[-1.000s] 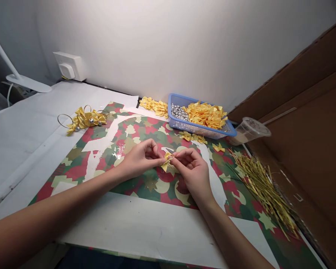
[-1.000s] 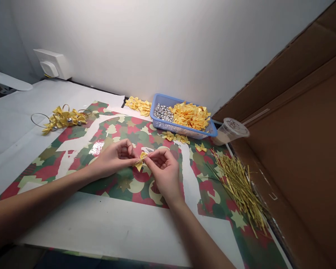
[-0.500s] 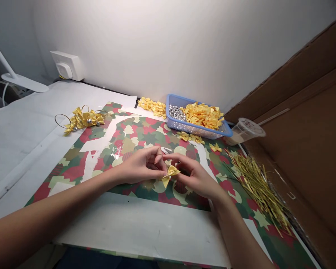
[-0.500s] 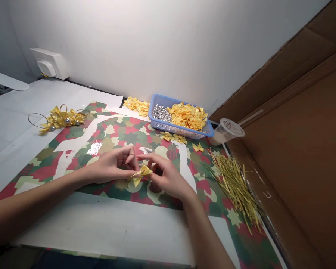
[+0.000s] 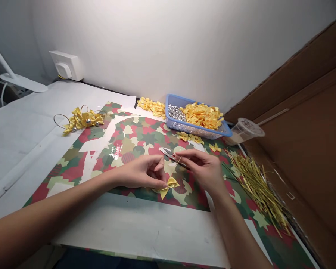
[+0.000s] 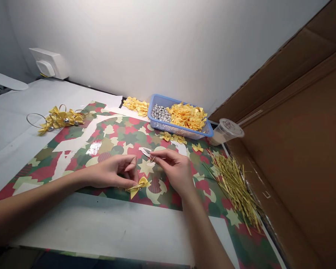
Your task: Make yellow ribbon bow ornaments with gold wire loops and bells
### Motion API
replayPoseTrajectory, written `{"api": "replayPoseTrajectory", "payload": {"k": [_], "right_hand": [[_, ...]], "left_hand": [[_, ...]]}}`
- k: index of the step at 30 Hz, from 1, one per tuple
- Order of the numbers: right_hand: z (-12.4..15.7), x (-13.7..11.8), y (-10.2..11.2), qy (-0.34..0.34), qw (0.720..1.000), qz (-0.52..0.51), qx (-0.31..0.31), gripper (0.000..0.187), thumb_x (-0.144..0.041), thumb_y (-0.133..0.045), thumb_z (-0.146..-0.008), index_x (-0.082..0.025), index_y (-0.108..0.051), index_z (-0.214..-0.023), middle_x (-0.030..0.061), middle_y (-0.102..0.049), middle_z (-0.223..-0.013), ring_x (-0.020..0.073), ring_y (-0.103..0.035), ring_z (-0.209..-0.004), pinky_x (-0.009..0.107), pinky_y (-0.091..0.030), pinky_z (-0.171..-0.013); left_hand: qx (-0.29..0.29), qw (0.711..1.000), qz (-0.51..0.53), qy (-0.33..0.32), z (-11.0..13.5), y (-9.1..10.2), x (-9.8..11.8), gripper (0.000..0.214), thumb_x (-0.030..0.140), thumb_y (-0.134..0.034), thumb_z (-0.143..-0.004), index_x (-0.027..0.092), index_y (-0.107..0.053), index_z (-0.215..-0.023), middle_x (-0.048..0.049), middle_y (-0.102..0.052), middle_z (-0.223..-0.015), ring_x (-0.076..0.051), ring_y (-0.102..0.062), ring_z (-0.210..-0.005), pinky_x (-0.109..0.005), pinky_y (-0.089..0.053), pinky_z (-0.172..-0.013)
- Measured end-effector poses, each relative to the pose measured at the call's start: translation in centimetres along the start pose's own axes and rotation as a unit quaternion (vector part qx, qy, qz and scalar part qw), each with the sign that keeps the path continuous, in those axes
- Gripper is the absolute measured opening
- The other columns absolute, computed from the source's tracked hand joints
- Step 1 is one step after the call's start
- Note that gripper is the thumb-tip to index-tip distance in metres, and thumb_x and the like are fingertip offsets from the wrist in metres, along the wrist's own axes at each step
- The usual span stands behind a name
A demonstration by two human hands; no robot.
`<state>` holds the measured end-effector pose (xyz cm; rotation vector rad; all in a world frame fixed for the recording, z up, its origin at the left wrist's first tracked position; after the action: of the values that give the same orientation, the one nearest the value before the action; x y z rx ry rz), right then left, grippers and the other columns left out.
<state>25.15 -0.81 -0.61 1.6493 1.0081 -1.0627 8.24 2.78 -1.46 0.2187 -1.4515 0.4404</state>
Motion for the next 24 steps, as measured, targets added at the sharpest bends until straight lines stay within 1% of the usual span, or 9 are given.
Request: {"api": "replayPoseTrajectory", "payload": {"k": [3,7,10,14,19,21,24], "right_hand": [[0.0,-0.4,0.5,0.008,0.997,-0.032,0.064,0.008,-0.026,-0.074,-0.069,-0.022,-0.075,-0.075,0.0016,-0.075,-0.075,0.0204,-0.072,-0.071,0.033,-0.06,-0.069],[0.1,-1.1,0.8,0.039,0.994,-0.02,0.104,0.005,-0.023,-0.074,-0.068,-0.022,-0.074,-0.074,0.0002,-0.075,-0.071,0.0191,-0.071,-0.068,0.033,-0.061,-0.066],[0.3,-1.4,0.9,0.058,0.99,0.003,0.129,0.004,-0.022,-0.073,-0.07,-0.022,-0.074,-0.074,0.0007,-0.074,-0.072,0.0187,-0.07,-0.068,0.032,-0.059,-0.065],[0.7,-1.8,1.4,0.092,0.978,0.016,0.185,0.004,-0.021,-0.073,-0.072,-0.022,-0.073,-0.075,0.0007,-0.073,-0.074,0.0174,-0.069,-0.071,0.03,-0.057,-0.065],[0.7,-1.6,1.9,0.07,0.973,0.01,0.218,0.005,-0.022,-0.075,-0.07,-0.021,-0.073,-0.074,0.001,-0.073,-0.074,0.0168,-0.068,-0.07,0.03,-0.057,-0.067],[0.7,-1.5,2.3,0.068,0.969,0.016,0.237,0.006,-0.023,-0.076,-0.07,-0.02,-0.073,-0.075,0.0014,-0.073,-0.074,0.0171,-0.068,-0.07,0.031,-0.056,-0.068],[0.8,-1.4,2.8,0.073,0.96,0.025,0.269,0.008,-0.024,-0.076,-0.069,-0.019,-0.073,-0.075,0.0023,-0.073,-0.073,0.0184,-0.068,-0.068,0.033,-0.056,-0.068]], "left_hand": [[-0.007,1.0,-0.01,0.004,0.0,0.0,-0.2,0.037,0.015,-0.063,-0.074,0.022,-0.027,-0.069,0.0002,-0.063,-0.073,-0.008,-0.054,-0.062,-0.022,-0.04,-0.054],[-0.01,1.0,-0.023,0.003,0.1,0.0,-0.1,0.037,0.016,-0.063,-0.074,0.022,-0.027,-0.069,0.001,-0.061,-0.071,-0.009,-0.055,-0.063,-0.023,-0.041,-0.055],[0.004,0.999,-0.033,0.002,0.1,0.0,0.0,0.036,0.017,-0.062,-0.075,0.022,-0.027,-0.068,0.0006,-0.061,-0.071,-0.009,-0.054,-0.061,-0.022,-0.039,-0.053],[0.032,0.999,-0.039,-0.002,0.1,0.2,0.0,0.037,0.02,-0.062,-0.076,0.022,-0.026,-0.067,-0.0006,-0.061,-0.073,-0.01,-0.056,-0.065,-0.022,-0.04,-0.053],[0.04,0.998,-0.032,-0.022,0.0,0.5,-0.3,0.039,0.023,-0.064,-0.078,0.021,-0.026,-0.067,-0.0022,-0.063,-0.076,-0.012,-0.058,-0.07,-0.025,-0.044,-0.059],[0.059,0.998,-0.02,-0.032,-0.1,0.8,-0.3,0.041,0.022,-0.065,-0.077,0.021,-0.026,-0.066,-0.0012,-0.063,-0.074,-0.011,-0.058,-0.069,-0.024,-0.043,-0.059],[0.119,0.992,-0.006,-0.045,-0.3,1.5,0.0,0.044,0.023,-0.069,-0.074,0.021,-0.026,-0.063,0.0023,-0.059,-0.066,-0.009,-0.056,-0.065,-0.023,-0.041,-0.059]]}}
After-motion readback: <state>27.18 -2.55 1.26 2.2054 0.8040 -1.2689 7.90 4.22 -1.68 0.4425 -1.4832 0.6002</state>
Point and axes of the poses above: each hand's wrist, its own z-axis away from the middle knuckle, its own y-axis out of the back of the hand, x = y × z, the point moved 4 cm from there along -z, towards the middle knuckle
